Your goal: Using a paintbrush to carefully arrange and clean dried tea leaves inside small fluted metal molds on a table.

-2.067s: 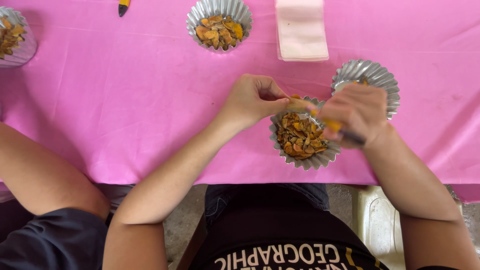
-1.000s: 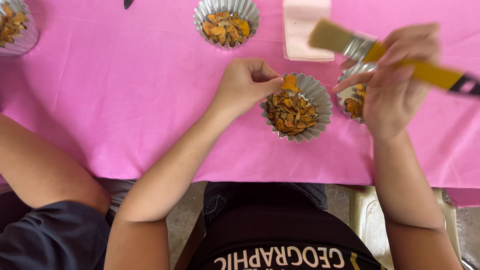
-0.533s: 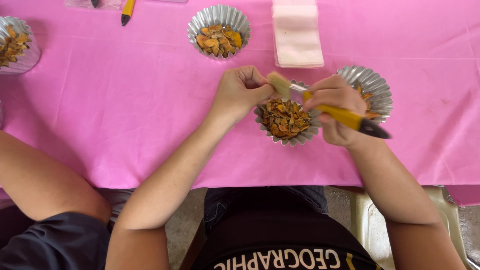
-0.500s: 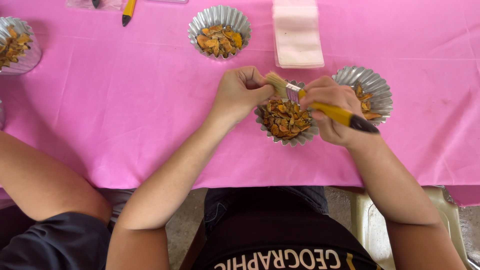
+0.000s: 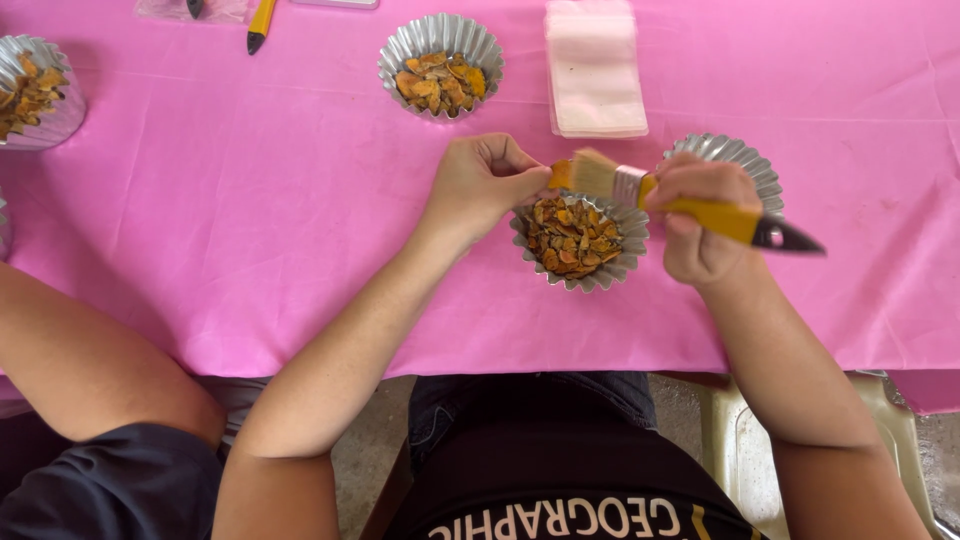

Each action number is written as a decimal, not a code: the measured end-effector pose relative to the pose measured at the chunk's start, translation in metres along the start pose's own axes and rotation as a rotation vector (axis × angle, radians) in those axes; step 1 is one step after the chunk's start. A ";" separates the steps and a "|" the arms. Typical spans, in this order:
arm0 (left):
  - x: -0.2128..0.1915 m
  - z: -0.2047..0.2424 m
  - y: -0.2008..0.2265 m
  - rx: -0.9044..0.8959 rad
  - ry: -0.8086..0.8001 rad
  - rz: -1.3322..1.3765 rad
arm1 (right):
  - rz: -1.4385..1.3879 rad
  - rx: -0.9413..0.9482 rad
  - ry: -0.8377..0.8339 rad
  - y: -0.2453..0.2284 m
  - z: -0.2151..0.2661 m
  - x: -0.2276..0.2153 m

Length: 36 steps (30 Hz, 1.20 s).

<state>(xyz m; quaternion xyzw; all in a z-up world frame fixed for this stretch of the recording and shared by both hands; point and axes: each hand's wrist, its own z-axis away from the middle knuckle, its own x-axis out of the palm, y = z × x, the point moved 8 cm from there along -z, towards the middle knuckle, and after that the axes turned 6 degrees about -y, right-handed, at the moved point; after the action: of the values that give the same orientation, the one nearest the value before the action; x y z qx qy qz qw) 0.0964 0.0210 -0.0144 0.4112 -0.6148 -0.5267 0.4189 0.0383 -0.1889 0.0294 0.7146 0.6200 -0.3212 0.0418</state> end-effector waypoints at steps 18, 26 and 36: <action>0.003 -0.003 -0.008 -0.029 0.002 0.038 | 0.129 -0.026 0.030 -0.015 -0.012 -0.004; 0.000 -0.001 0.004 -0.017 -0.004 0.013 | 0.166 -0.027 0.028 -0.015 -0.017 -0.010; 0.000 -0.004 -0.005 0.012 -0.011 -0.107 | 0.245 -0.052 0.035 -0.017 -0.005 -0.002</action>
<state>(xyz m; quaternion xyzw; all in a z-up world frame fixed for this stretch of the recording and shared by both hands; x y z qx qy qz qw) 0.1009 0.0190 -0.0185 0.4433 -0.5973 -0.5468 0.3843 0.0247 -0.1842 0.0403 0.7893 0.5367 -0.2849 0.0883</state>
